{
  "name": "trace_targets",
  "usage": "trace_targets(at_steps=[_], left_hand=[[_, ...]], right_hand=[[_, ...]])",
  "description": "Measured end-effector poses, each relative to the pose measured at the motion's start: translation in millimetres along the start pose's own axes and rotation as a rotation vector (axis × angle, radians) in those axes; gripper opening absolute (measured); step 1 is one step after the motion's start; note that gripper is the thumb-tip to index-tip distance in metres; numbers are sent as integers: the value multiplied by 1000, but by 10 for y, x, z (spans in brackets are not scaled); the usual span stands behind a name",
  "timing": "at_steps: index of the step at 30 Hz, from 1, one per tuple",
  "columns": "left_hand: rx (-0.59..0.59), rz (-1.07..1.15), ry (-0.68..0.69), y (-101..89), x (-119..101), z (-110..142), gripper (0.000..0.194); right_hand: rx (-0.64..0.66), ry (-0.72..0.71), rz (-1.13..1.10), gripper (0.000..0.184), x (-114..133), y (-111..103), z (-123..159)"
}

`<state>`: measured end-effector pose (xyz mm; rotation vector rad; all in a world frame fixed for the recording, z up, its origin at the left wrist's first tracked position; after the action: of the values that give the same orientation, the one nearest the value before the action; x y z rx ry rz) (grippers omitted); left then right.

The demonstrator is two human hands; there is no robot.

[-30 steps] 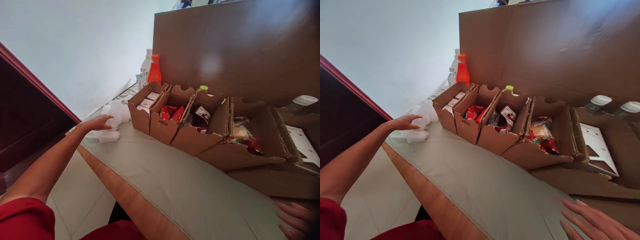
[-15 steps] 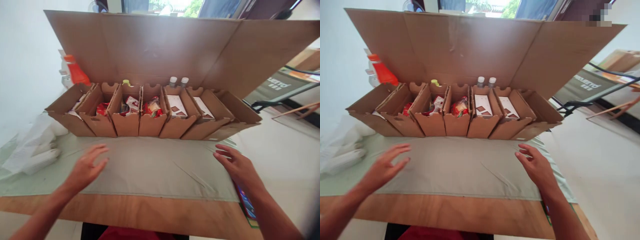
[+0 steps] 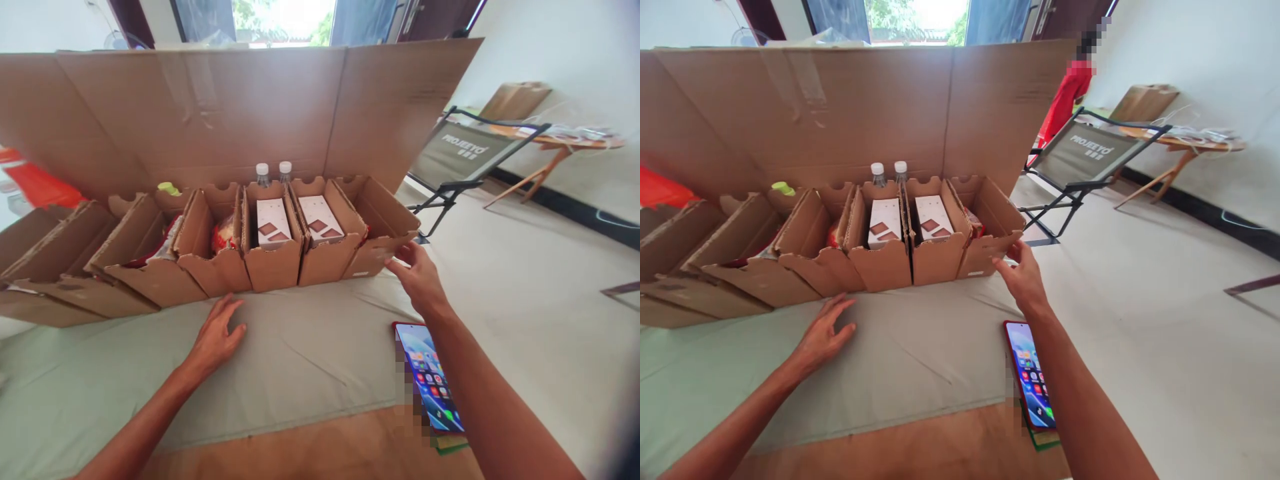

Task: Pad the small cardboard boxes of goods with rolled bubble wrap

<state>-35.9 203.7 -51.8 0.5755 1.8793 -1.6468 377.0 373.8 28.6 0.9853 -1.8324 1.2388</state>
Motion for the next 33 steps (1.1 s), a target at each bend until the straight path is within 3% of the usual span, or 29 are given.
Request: trace_targets(at_steps=[2, 5, 7, 10, 12, 14, 19, 23, 26, 28, 31, 33], left_hand=[[-41, -26, 32, 52, 57, 28, 45], [-138, -77, 116, 103, 122, 127, 39], [-184, -100, 141, 126, 142, 185, 35], [-236, -117, 160, 133, 121, 223, 31], [-258, -102, 162, 124, 100, 225, 28], [-269, -77, 154, 109, 90, 224, 26], [-261, -33, 124, 76, 27, 303, 26], [-181, 38, 133, 84, -165, 497, 26], [-172, 70, 213, 62, -350, 675, 25], [-165, 76, 258, 44, -434, 771, 24], [-154, 91, 286, 12, -482, 874, 24], [-141, 111, 264, 2, -477, 920, 25]], right_hand=[[-28, -58, 124, 70, 55, -157, 51], [-70, -328, 478, 64, 396, -315, 71], [-36, -504, 695, 53, 658, -265, 14], [172, -612, 872, 20, 869, -61, -144], [295, -647, 906, 15, 909, 2, -192], [327, -682, 916, 18, 920, -61, -143], [393, -751, 870, 22, 1026, -294, 375], [441, -674, 829, 21, 1296, 20, 808], [423, -614, 690, 17, 1646, 403, 1027], [378, -624, 447, 18, 1942, 489, 1152], [145, -627, 175, 17, 2175, 137, 1287], [-75, -520, 207, 14, 1982, -305, 1352]])
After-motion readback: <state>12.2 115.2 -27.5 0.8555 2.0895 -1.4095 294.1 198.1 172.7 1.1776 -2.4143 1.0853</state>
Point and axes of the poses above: each hand's wrist, its own z-axis away from the middle knuckle, its own y-axis out of the palm, x = y × z, the point moved 5 cm from there along -z, towards the middle knuckle, and after that the axes turned 2 degrees about -y, right-handed, at the moved point
